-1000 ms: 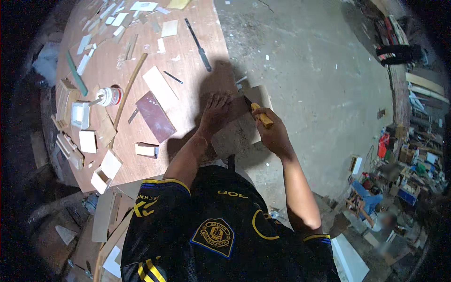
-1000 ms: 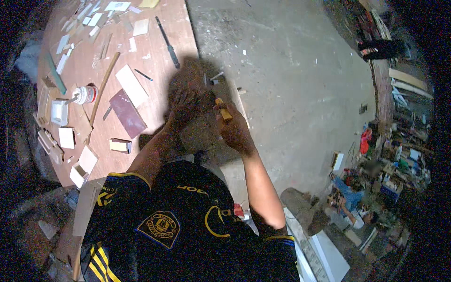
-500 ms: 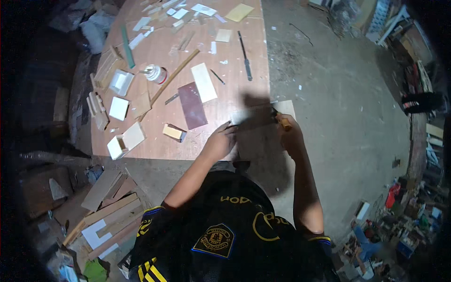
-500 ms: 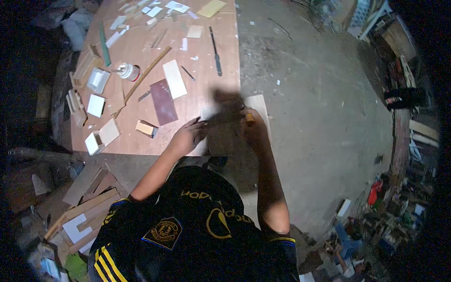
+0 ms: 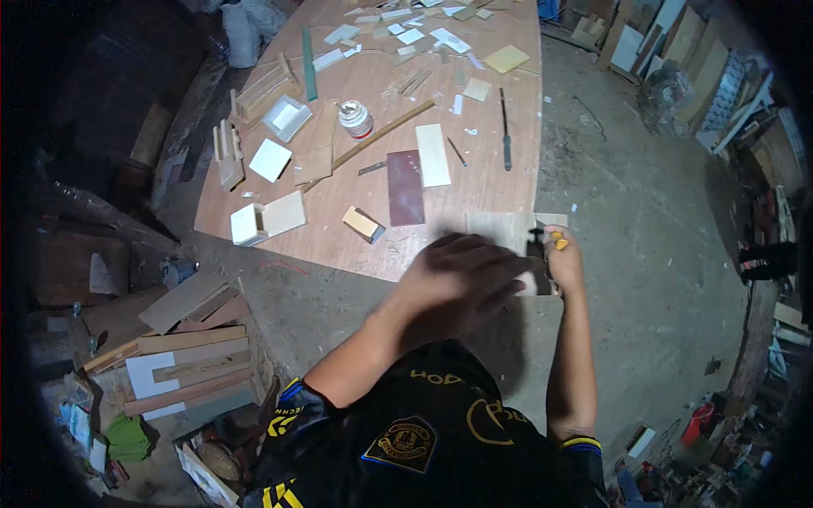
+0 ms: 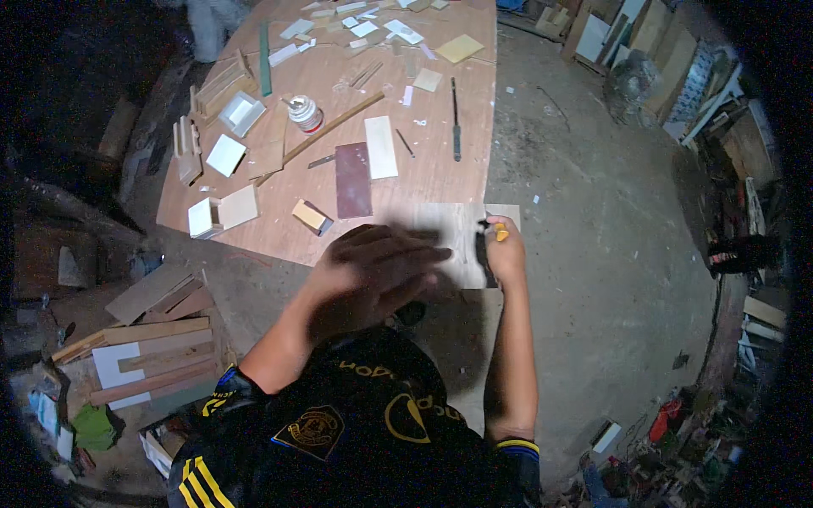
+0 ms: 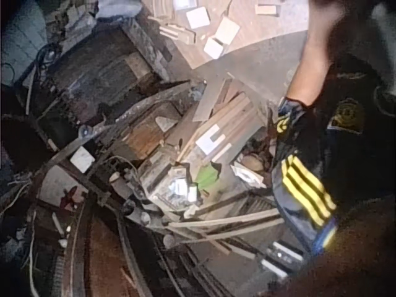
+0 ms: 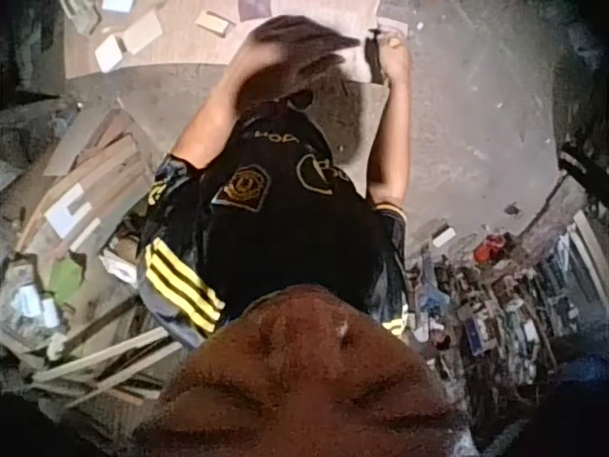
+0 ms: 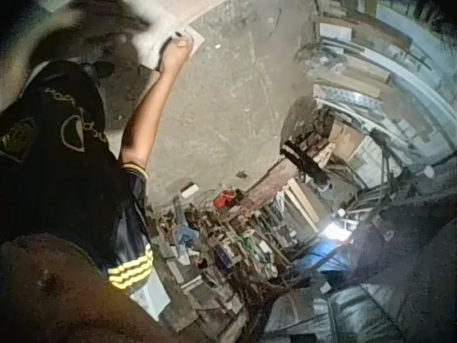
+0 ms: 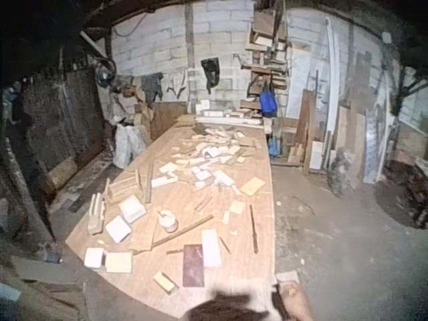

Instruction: The person is sawing a piece of wood into two pieces and then sanding the edges of the wood.

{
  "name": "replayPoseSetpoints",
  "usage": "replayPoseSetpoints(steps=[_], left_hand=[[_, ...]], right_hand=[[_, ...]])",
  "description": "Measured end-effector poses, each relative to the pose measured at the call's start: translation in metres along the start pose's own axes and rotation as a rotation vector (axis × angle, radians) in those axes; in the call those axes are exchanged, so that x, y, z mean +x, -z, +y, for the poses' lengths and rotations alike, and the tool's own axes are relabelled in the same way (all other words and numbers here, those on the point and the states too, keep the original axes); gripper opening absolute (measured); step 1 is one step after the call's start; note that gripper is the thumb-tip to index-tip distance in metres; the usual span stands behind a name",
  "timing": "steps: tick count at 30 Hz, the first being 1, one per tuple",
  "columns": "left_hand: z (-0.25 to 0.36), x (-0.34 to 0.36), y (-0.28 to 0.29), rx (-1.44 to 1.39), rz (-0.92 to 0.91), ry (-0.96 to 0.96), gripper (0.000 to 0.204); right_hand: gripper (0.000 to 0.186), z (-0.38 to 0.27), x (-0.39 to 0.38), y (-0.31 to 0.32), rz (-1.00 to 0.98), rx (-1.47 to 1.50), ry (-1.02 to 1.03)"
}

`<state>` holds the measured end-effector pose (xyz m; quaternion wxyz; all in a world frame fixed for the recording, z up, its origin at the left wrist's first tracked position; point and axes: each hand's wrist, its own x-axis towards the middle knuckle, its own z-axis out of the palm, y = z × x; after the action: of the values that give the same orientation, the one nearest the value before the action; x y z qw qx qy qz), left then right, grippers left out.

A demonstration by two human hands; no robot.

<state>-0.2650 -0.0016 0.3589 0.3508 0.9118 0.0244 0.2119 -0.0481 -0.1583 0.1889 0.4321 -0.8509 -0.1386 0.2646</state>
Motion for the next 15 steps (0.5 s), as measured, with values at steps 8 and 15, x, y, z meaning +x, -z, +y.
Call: replayPoseSetpoints(steps=[8,15], left_hand=[[-0.135,-0.086,-0.080,0.571,-0.073,0.023,0.039],[-0.158,-0.129,-0.122,-0.239,-0.338,0.634,0.038]], right_hand=[[0.023,0.014,0.015,0.003,-0.016,0.014,-0.022],[0.025,0.014,0.008,-0.005,0.039,-0.023,0.111]])
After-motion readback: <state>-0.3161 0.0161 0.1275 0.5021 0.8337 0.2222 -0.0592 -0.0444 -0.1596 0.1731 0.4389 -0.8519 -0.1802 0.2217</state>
